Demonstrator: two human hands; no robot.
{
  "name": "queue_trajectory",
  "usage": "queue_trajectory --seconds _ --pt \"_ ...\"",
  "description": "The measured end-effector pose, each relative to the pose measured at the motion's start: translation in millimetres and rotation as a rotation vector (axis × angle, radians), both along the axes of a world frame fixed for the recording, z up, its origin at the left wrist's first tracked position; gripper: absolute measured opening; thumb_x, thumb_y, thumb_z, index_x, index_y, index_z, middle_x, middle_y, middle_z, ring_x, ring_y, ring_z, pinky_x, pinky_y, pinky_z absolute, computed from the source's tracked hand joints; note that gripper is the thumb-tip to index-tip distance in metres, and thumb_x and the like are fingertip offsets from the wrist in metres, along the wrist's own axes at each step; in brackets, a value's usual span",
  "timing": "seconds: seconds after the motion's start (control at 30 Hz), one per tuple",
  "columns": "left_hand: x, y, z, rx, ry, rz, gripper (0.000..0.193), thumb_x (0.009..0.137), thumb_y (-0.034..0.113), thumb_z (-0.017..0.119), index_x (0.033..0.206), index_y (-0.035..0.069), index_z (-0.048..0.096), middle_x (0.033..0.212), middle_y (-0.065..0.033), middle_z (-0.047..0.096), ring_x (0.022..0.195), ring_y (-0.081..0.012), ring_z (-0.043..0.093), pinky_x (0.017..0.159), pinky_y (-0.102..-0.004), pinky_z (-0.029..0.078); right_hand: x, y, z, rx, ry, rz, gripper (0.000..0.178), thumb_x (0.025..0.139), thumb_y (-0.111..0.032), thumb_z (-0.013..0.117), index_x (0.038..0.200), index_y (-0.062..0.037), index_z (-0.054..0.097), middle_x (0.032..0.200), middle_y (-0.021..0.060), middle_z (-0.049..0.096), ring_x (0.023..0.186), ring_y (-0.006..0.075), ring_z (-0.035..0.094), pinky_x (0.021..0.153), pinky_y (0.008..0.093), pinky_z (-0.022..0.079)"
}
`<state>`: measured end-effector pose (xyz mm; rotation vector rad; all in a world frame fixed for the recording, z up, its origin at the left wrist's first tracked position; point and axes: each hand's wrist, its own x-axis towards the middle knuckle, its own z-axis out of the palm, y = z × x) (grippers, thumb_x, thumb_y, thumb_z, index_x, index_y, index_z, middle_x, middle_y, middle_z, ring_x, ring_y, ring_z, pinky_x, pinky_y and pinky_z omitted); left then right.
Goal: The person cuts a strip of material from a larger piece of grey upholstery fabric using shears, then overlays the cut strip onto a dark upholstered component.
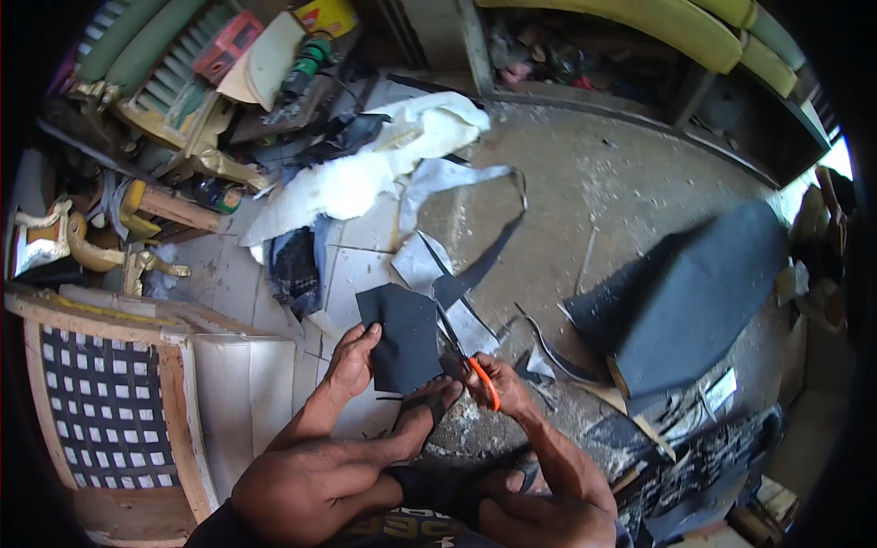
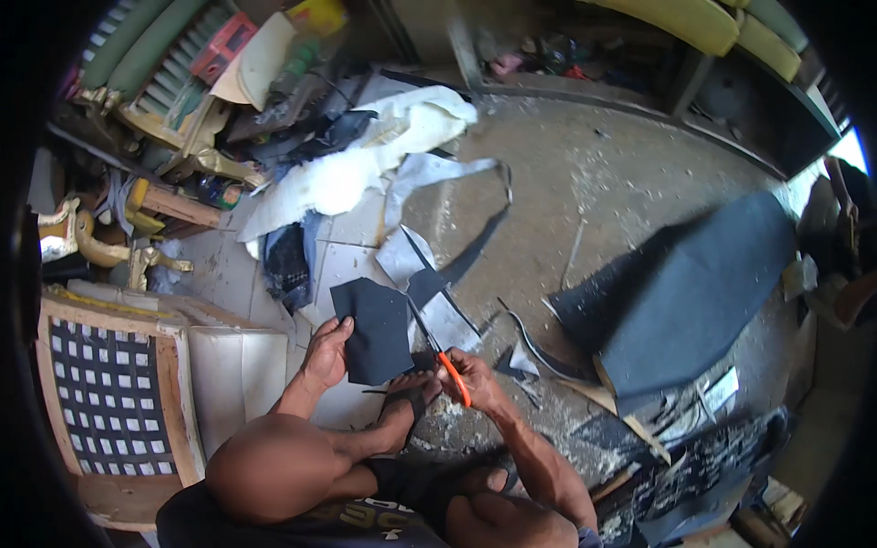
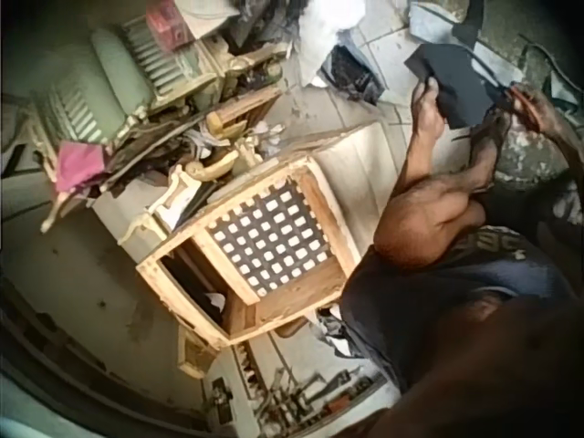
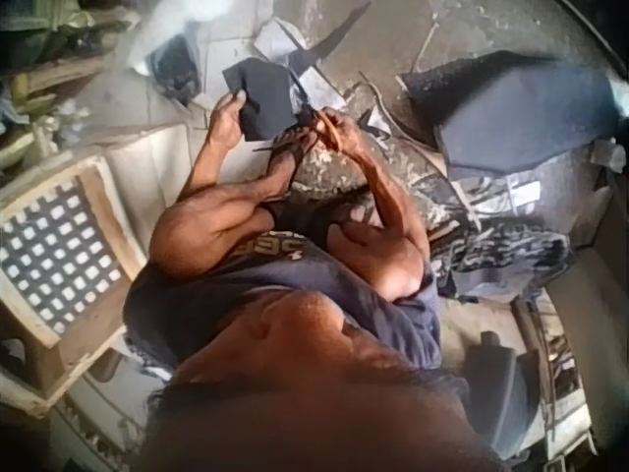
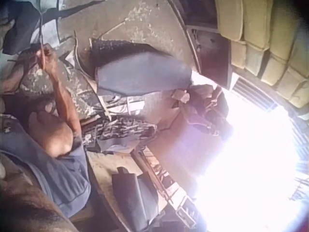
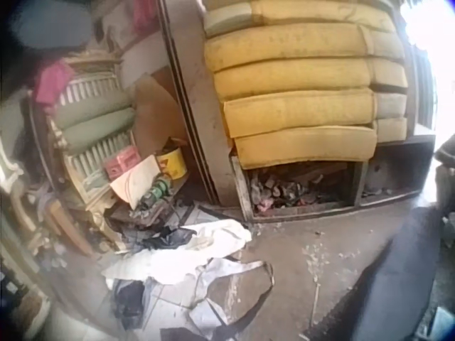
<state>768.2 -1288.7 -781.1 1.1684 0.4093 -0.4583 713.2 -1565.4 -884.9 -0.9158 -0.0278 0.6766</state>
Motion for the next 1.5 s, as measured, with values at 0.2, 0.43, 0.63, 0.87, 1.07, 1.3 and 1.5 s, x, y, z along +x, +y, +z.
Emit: queue_trajectory --seconds 0.2,0.43,0.63,0.87,1.07,1.3,1.5 --pt "16 -45 6 -0.049 0.02 -0.316 0.034 0.107 0.019 0.052 0.131 -0.004 0.057 0.123 -0.0119 0.069 0.113 -0.0206 0.067 0.1 -0.0369 0.054 -11 -12 8 -0.069 -0.036 -0.293 0.035 0.099 -0.038 0.07 0.109 -0.0064 0.06 0.068 -0.0042 0.053 0.054 0.0068 0.05 0.049 0.0244 0.042" --pt "56 -90 7 0.108 -0.306 -0.537 0.03 0.104 0.01 0.057 0.132 -0.001 0.06 0.121 -0.0072 0.07 0.109 -0.0159 0.067 0.094 -0.0329 0.053 -52 -82 19 -1.459 0.081 -0.194 0.05 0.092 -0.046 0.071 0.106 0.0013 0.066 0.092 0.0257 0.072 0.089 0.0408 0.072 0.079 0.0473 0.056" --pt "49 -152 39 1.033 -1.584 -0.844 0.045 0.079 0.001 0.066 0.119 0.019 0.076 0.119 -0.0106 0.071 0.098 -0.0273 0.072 0.074 -0.0343 0.062 -57 -84 85 -0.089 0.262 -0.578 0.075 0.096 -0.051 0.069 0.149 -0.0021 0.048 0.131 0.0199 0.063 0.128 0.0228 0.059 0.101 0.0391 0.052" --pt "34 -158 39 0.579 -1.14 -0.805 0.068 0.086 0.011 0.065 0.152 0.011 0.047 0.15 -0.0201 0.049 0.139 -0.0348 0.049 0.114 -0.044 0.042 -11 -61 110 -0.503 0.021 -0.795 0.034 0.105 -0.028 0.062 0.126 -0.0016 0.065 0.101 0.0 0.07 0.09 0.0065 0.06 0.08 0.0248 0.05" --pt "24 -143 -4 -0.033 -0.134 -0.665 0.073 0.102 0.037 0.061 0.159 0.008 0.026 0.149 -0.0147 0.047 0.14 -0.0287 0.046 0.116 -0.0465 0.037 -12 -49 100 -0.44 -0.048 -0.74 0.03 0.105 -0.027 0.062 0.118 -0.0007 0.067 0.098 -0.0018 0.069 0.087 0.0055 0.058 0.078 0.0254 0.049" --pt "18 -155 -4 -0.387 0.121 -0.56 0.047 0.103 0.032 0.062 0.14 0.005 0.049 0.125 -0.0079 0.063 0.112 -0.0198 0.065 0.098 -0.0385 0.054 -5 -36 105 -0.754 0.004 -0.623 0.036 0.099 -0.034 0.07 0.113 -0.0016 0.068 0.079 0.0029 0.067 0.071 0.0088 0.06 0.064 0.0305 0.049" --pt "15 -158 -13 -0.353 0.138 -0.496 0.038 0.101 0.017 0.065 0.135 0.003 0.054 0.122 -0.0073 0.065 0.115 -0.0203 0.065 0.101 -0.0392 0.052 -4 -40 96 -1.124 -0.17 -0.718 0.038 0.092 -0.035 0.077 0.105 -0.0002 0.068 0.08 0.0135 0.069 0.067 0.0182 0.064 0.063 0.0363 0.051"
